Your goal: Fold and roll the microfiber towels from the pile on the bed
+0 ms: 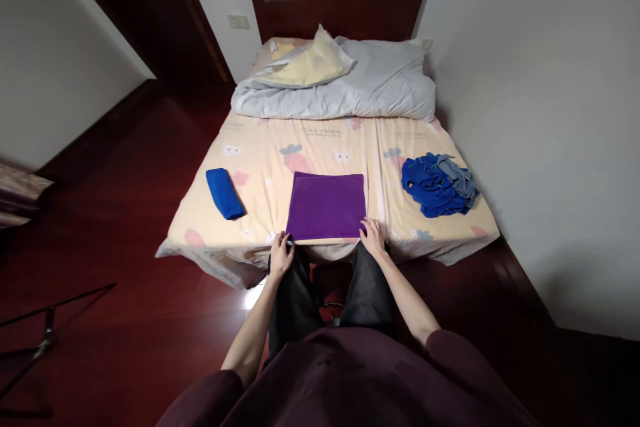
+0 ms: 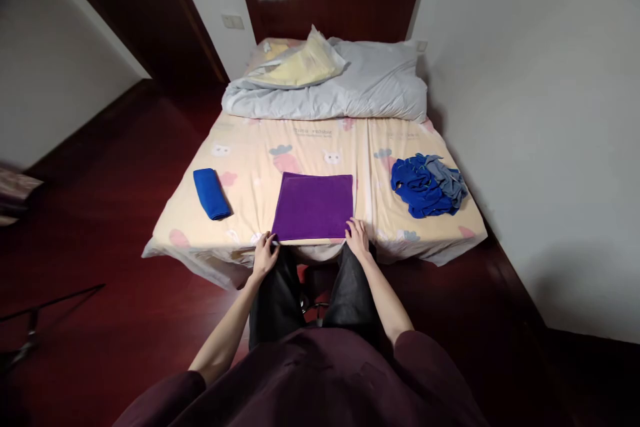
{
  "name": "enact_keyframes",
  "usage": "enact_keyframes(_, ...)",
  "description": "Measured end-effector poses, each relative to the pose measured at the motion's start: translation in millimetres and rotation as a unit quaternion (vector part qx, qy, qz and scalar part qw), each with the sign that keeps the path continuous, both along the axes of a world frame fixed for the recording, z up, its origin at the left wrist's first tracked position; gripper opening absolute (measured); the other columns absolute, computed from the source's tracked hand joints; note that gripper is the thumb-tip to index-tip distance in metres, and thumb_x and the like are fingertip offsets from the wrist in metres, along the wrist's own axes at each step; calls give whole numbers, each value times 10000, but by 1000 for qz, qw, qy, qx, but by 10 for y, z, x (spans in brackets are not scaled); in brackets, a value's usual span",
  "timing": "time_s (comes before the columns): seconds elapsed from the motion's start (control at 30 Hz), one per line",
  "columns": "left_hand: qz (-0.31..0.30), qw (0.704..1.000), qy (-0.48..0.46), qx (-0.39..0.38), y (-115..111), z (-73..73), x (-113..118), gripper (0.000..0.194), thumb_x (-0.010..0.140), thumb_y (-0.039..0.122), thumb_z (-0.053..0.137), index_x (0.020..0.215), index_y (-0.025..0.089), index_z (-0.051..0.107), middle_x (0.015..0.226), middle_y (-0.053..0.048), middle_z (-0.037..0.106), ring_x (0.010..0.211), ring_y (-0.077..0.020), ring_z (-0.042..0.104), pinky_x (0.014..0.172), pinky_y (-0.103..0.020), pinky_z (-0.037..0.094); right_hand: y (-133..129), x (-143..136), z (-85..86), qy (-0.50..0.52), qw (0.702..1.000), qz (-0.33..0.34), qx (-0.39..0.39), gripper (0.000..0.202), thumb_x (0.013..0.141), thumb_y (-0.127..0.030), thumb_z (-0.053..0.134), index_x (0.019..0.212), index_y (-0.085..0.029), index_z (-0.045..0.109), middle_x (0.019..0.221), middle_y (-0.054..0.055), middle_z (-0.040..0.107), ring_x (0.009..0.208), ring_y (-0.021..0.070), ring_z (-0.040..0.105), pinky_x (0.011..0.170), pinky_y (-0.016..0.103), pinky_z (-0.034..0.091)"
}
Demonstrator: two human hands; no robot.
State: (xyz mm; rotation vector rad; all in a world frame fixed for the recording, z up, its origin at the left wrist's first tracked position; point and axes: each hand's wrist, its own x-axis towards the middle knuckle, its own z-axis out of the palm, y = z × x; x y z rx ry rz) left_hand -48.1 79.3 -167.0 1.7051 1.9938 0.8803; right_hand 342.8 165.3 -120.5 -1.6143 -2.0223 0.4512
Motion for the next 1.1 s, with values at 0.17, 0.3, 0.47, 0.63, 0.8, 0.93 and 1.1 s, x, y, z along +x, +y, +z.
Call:
enact_keyframes(0.17,17,1000,24,1,75,132,39,486,873,159,520,1319,177,711,1521,-196,540,1469,-370,493,1267,-554,400,-141,-60,7,7,999,-29,-35,394,882,-68,563,1199,-188,764,1304,125,707,1272,259,635,1179,426,511)
enact_keyframes(0.3,-75,996,48,14,221,209,-29,489,840,94,457,1218,186,753,1416,-169,633,1386,-328,546,1235,-516,440,-68,-98,17,-8,999,-29,-36,426,825,-22,594,1170,-186,782,1256,124,732,1241,266,637,1167,441,507)
enact_keyframes(0.47,-123,991,49,-4,359,265,-167,484,809,82,454,1161,200,765,1253,-152,711,1250,-306,611,1164,-494,503,-15,-129,40,-30,998,-19,-45,442,815,3,622,1180,-173,799,1249,158,746,1261,314,609,1175,501,477)
enact_keyframes(0.63,-141,990,31,-12,478,286,-222,413,804,112,496,1097,197,776,1222,-170,715,1250,-333,620,1157,-515,507,11,-174,51,-44,997,51,-44,485,844,10,600,1236,-200,794,1247,130,758,1251,299,617,1182,504,465)
enact_keyframes(0.8,-136,989,-50,-20,612,302,-185,384,774,162,518,1041,206,790,1225,-116,748,1289,-295,629,1217,-486,477,20,-187,49,-45,986,146,-68,413,882,-149,744,1288,-219,769,1318,108,743,1275,294,624,1189,494,461)
enact_keyframes(0.93,-58,989,-129,-38,652,280,-180,354,809,240,534,1063,188,776,1186,-121,776,1175,-293,697,1145,-476,532,44,-175,19,-30,993,86,-71,471,853,-34,638,1265,-214,778,1295,92,755,1275,266,635,1223,471,443)
enact_keyframes(1.1,-8,983,-174,-56,675,199,-209,393,889,378,547,1133,132,734,1164,-148,784,1049,-257,740,962,-372,605,130,-88,-79,59,992,-64,-97,389,827,-31,585,1090,-185,827,1146,117,791,1148,261,709,1142,423,534)
